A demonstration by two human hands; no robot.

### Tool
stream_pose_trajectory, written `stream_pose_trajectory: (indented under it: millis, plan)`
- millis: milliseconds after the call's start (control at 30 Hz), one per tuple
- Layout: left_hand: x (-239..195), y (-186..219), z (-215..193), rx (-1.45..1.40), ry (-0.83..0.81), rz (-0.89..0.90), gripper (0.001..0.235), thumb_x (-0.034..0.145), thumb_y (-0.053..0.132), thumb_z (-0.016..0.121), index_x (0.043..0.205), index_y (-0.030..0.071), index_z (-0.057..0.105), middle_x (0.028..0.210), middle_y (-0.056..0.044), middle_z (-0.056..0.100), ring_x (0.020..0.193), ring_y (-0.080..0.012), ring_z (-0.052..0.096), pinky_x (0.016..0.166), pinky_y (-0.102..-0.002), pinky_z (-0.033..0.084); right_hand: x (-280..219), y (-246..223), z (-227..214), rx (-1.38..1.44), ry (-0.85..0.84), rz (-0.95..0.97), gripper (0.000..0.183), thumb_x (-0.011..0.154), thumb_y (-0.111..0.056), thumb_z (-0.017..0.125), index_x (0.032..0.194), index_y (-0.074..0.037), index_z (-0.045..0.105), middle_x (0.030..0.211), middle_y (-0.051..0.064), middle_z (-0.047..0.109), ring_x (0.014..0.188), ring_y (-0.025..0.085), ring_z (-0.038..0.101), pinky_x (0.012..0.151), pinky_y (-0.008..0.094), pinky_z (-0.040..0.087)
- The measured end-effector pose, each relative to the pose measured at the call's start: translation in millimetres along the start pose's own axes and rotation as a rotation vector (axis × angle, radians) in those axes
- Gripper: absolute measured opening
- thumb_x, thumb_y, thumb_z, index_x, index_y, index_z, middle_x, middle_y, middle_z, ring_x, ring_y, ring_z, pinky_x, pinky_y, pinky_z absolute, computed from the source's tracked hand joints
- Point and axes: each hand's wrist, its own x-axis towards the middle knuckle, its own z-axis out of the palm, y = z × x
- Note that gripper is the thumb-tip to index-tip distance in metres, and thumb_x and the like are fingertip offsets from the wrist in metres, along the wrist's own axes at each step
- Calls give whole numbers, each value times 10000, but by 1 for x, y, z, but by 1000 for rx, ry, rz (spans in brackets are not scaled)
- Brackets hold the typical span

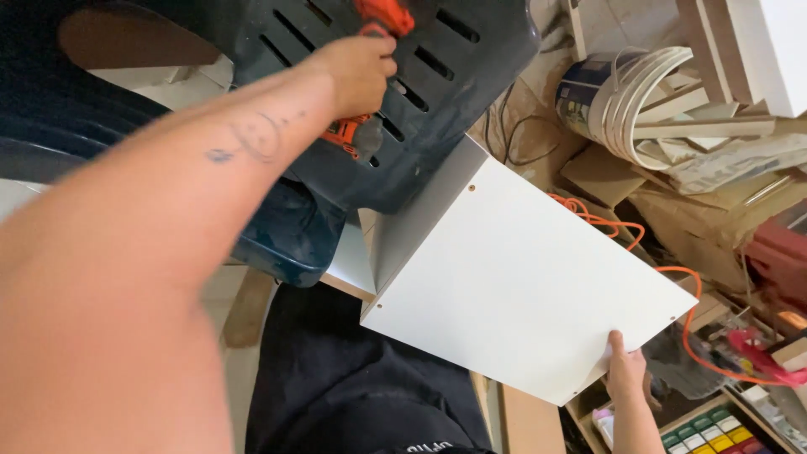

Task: Assembling a white wooden cabinet by aligning boards and fastening them with screws using a power drill.

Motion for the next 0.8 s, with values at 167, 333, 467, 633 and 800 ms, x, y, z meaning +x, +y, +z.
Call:
stream_pose_trajectory:
  millis: [167,333,467,633,800]
  plan:
    - [-87,-33,-63,-86,462,-260,180,853,310,749,835,478,686,883,230,741,902,-159,733,870,-335,462,-16,-20,-1,-84,-9,45,771,1003,-417,647,1584,22,392,1602,149,462,1426,368,443,1219,516,358]
    - [-174,-32,-123,-490,542,-478,226,796,182,687,983,256,584,776,7,687,669,-304,704,533,-424,509,-17,-19,-1,-83,-25,29,795,984,-449,659,1578,25,423,1588,146,486,1402,366,467,1170,510,391]
    - [-213,-17,-158,-1488,465,-656,256,877,93,714,1056,96,530,707,-152,721,546,-333,694,415,-470,476,-1,-6,-1,-116,1,39,857,949,-516,674,1566,31,440,1581,144,488,1405,367,456,1192,516,369]
    - [-216,30,-157,-1959,251,-792,274,765,85,607,927,201,795,746,-1,768,639,-124,670,642,-286,563,-3,-9,0,-140,15,70,774,1018,-469,643,1574,29,439,1577,159,487,1387,381,469,1144,523,396]
    - [-209,68,-166,-2284,187,-796,549,770,54,640,1225,286,841,918,22,876,692,-90,724,674,-217,582,-6,-16,2,-117,4,76,731,1039,-430,615,1587,16,426,1588,154,476,1401,378,458,1157,515,401]
